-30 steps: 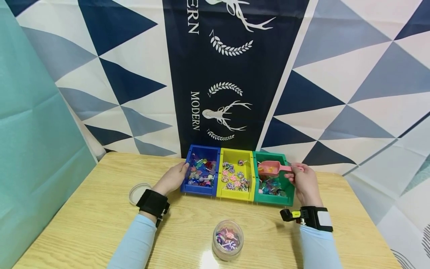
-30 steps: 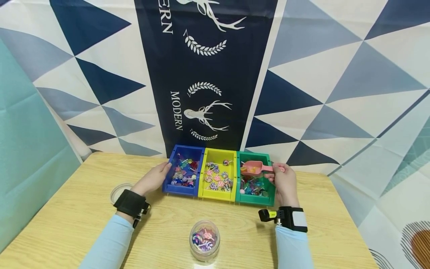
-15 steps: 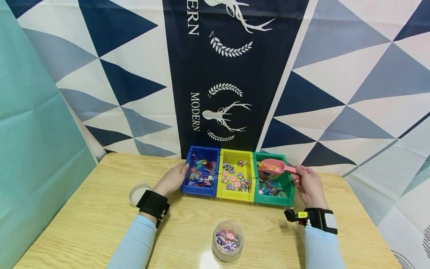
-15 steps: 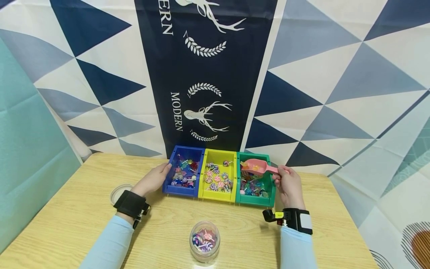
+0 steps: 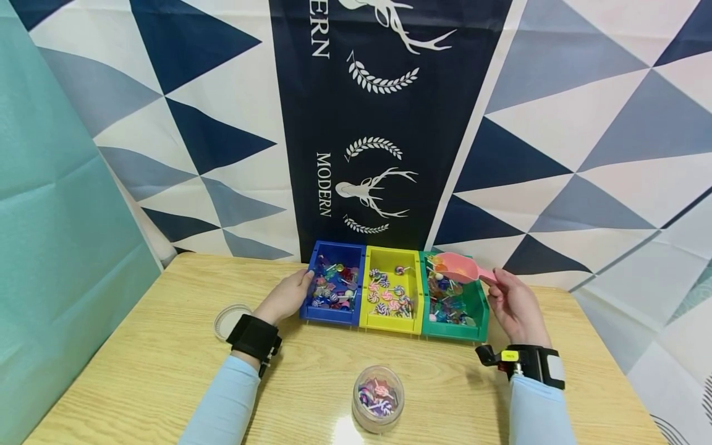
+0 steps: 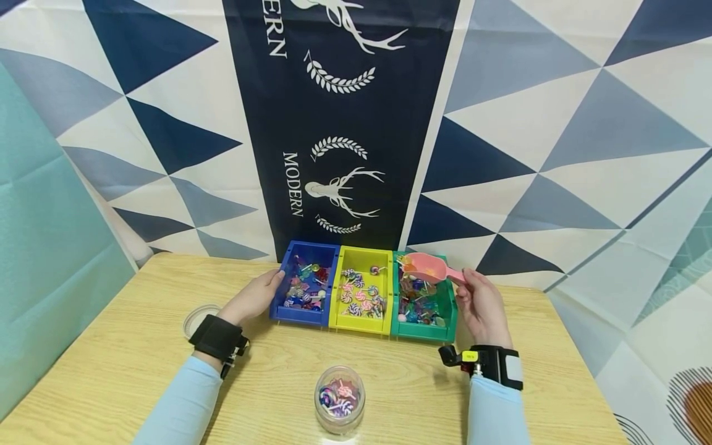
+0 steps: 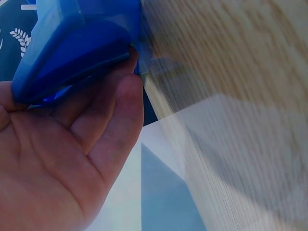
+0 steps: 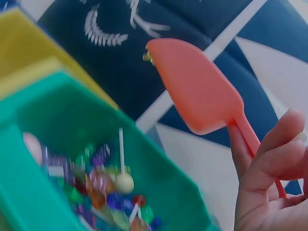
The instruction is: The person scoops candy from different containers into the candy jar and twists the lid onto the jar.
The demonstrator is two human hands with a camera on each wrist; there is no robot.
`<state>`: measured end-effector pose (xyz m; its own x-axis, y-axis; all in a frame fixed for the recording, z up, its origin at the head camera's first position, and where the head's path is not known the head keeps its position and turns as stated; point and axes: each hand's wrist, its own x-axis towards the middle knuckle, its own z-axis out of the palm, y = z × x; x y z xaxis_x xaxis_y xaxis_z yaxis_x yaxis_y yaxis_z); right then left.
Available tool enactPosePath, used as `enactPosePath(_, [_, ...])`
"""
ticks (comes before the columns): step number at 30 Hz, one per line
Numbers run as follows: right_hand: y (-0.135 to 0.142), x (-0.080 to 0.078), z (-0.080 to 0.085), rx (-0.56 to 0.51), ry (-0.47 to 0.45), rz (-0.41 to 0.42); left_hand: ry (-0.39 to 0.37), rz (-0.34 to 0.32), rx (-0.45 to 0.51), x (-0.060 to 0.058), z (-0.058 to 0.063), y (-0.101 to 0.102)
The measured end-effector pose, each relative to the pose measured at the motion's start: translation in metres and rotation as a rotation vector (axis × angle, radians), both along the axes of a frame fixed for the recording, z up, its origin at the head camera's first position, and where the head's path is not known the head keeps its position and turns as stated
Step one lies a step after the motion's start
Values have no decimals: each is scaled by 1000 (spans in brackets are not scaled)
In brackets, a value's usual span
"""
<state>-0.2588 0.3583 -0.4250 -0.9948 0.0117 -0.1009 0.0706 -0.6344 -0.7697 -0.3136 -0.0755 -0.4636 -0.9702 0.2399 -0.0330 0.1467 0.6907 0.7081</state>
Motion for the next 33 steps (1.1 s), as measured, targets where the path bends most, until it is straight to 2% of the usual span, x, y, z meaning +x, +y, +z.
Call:
enactPosePath(4, [-9,0,7,-57,35,66,-2,9,5,1,1,0])
enactPosePath(8, [-21,0,11,5,86,125,-6,12,6,0,0,0])
enactPosePath(16, [-48,-2,10,270,266,339,-17,-1,19,1,1,-1])
enactPosePath(24, [-70,1,10,556,306,560,-31,-5,32,1,0,-1])
enactPosePath(28, [-80,5,14,726,329,635,-36,0,22,2,2,0])
enactPosePath(33, [-91,12,24,877,361,720,-35,8,18,1,3,0])
